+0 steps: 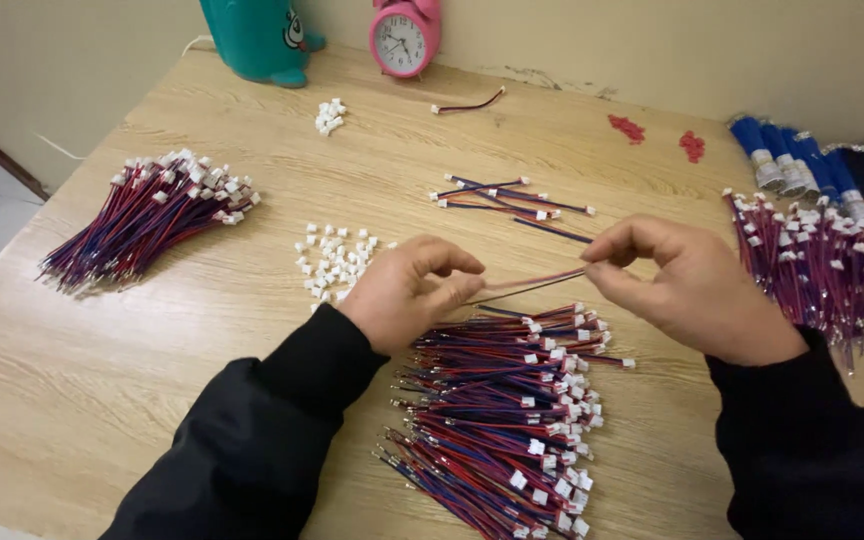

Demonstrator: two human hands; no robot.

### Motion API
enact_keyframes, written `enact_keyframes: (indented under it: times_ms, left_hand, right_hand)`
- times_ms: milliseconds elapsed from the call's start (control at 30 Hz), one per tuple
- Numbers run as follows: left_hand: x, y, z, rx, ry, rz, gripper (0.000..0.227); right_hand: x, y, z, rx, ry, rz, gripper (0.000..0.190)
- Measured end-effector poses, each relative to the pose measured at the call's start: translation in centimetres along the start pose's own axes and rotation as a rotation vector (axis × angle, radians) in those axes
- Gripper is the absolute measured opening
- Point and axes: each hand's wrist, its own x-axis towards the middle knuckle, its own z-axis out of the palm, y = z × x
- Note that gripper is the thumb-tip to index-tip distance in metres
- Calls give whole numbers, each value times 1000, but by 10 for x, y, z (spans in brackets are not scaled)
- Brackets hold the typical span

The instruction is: Assembling small white plastic connectors onto the ends of multi-colored wire bundles

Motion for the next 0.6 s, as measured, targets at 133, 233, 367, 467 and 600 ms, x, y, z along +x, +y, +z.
enact_keyframes:
  times_ms: [133, 233, 367, 467, 600]
  left_hand:
    - [-3, 24, -1, 199, -80, 141, 34]
    - [-9, 28, 0, 117, -123, -12, 20]
    - [-3, 16, -1, 173, -76, -56, 19]
    - [-2, 17, -2, 202, -45, -51, 20]
    - [-3, 14, 0, 196, -23, -79, 17]
  right_hand:
    - [3, 3, 14, 52, -62, -130, 11]
    - [4, 5, 19, 358, -96, -139, 20]
    - [34, 77, 24, -19, 96, -109, 21]
    - [51, 133, 33, -418, 198, -58, 22]
    - [58, 135, 37, -492, 145, -87, 18]
